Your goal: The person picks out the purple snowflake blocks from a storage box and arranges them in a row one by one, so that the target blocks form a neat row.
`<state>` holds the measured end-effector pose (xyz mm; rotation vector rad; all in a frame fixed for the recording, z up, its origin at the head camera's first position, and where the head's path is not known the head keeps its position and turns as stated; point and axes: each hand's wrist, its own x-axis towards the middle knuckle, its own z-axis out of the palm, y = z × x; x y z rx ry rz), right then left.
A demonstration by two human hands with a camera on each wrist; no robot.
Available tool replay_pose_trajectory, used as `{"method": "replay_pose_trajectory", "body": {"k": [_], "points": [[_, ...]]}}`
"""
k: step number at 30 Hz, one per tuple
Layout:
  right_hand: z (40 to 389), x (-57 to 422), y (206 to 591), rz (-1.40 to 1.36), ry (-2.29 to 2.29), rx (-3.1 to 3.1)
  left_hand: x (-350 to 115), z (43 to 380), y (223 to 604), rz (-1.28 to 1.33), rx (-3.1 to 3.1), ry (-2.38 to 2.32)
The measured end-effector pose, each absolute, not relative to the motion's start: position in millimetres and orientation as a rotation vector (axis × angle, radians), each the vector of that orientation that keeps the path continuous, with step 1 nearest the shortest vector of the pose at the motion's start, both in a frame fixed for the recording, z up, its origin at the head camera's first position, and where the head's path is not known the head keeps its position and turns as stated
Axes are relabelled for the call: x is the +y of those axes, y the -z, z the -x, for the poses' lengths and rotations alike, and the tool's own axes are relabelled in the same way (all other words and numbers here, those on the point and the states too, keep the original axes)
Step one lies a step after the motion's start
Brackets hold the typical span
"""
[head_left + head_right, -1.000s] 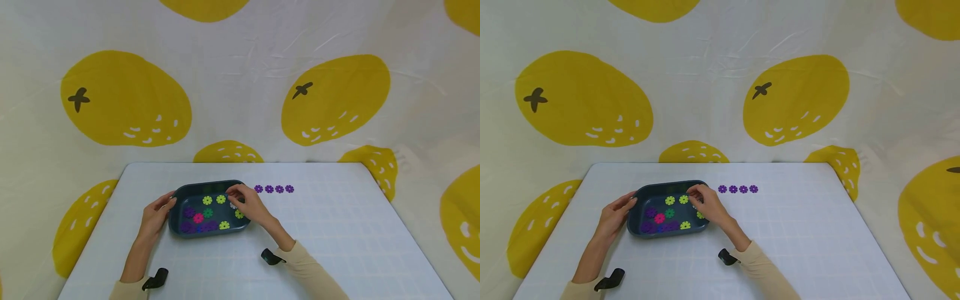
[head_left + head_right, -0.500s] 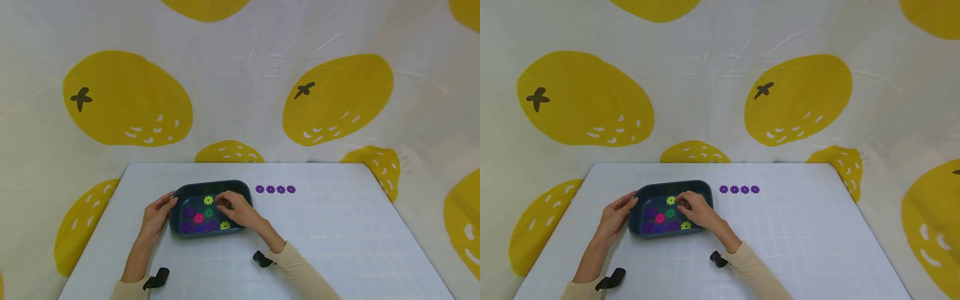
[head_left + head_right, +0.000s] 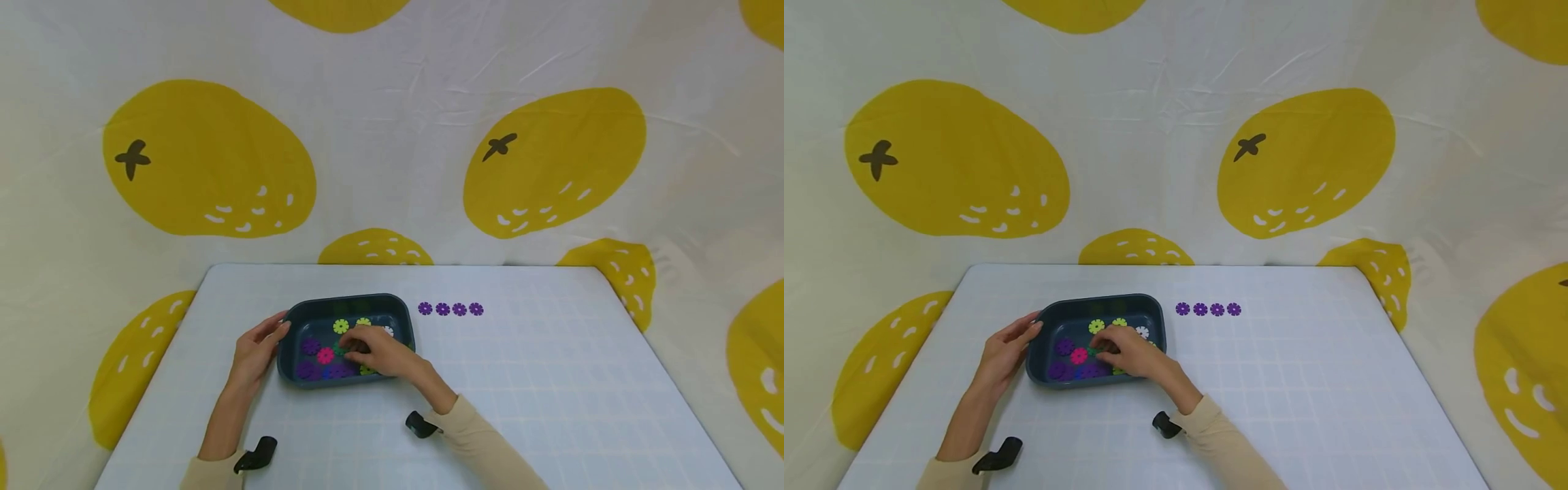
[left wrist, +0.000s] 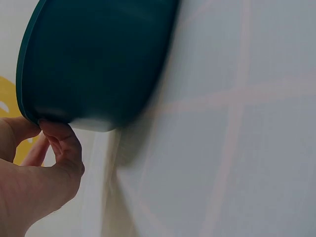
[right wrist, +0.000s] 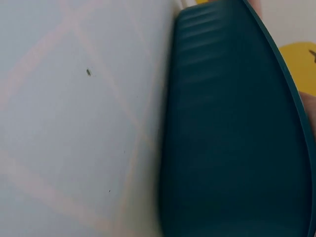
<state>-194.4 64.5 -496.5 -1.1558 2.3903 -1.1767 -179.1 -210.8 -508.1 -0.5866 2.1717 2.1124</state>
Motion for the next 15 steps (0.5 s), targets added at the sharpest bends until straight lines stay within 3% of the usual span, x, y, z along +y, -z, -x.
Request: {"method": "replay_pose_trajectory", "body": {"k": [15], "points": [[199.7, 61.6, 498.8, 1.054, 0.975, 2.398, -211.2, 177.9, 508.3, 0.574, 2.189, -2.085]]}}
